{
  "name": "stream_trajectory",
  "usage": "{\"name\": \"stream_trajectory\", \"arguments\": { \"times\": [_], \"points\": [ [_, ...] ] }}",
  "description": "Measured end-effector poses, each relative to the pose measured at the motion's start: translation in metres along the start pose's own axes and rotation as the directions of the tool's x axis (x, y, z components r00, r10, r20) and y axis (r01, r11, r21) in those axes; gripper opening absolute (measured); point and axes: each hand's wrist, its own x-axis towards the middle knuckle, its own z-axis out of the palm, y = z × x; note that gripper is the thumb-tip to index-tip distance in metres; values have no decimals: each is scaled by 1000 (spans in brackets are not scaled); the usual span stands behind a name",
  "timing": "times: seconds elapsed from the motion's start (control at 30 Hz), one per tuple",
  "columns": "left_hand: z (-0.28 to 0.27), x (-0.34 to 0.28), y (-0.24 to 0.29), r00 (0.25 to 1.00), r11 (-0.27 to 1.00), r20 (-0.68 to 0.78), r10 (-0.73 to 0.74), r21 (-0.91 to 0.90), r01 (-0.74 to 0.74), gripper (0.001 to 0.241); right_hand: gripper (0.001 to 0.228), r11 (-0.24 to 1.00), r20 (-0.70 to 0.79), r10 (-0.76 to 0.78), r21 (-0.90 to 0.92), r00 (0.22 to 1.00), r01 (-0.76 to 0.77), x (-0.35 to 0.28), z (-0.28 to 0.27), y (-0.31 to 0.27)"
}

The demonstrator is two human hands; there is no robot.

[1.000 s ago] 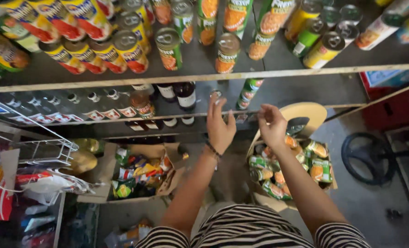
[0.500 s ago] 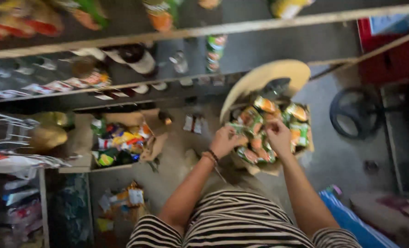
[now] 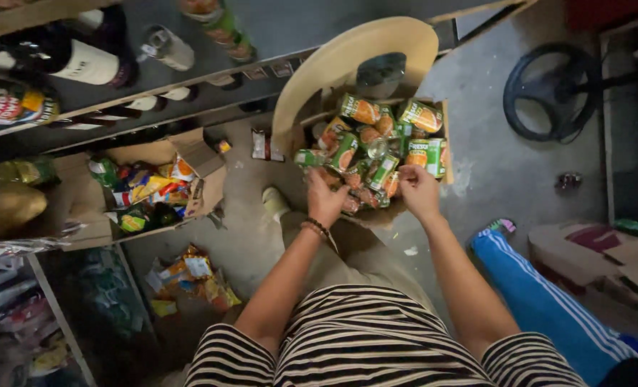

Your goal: Stocking canned goods from a bin onto store shelves.

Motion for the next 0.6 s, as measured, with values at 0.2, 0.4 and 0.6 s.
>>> {"name": "stream_trajectory", "arguments": {
  "times": [0.2, 0.4, 0.6],
  "points": [
    [4, 10, 48, 991, 999, -128, -28, -31, 24, 95, 24, 998, 107, -44, -35, 993, 48, -4, 1, -10],
    [27, 17, 19, 979, 994, -202, -29, 100, 50, 76, 25, 991, 253, -67, 130, 965, 34, -6, 22, 0],
    [21, 15, -13, 972, 930, -83, -222, -316, 185, 41, 36, 889, 440, 165, 322, 883, -327, -2, 36, -20]
  ]
}}
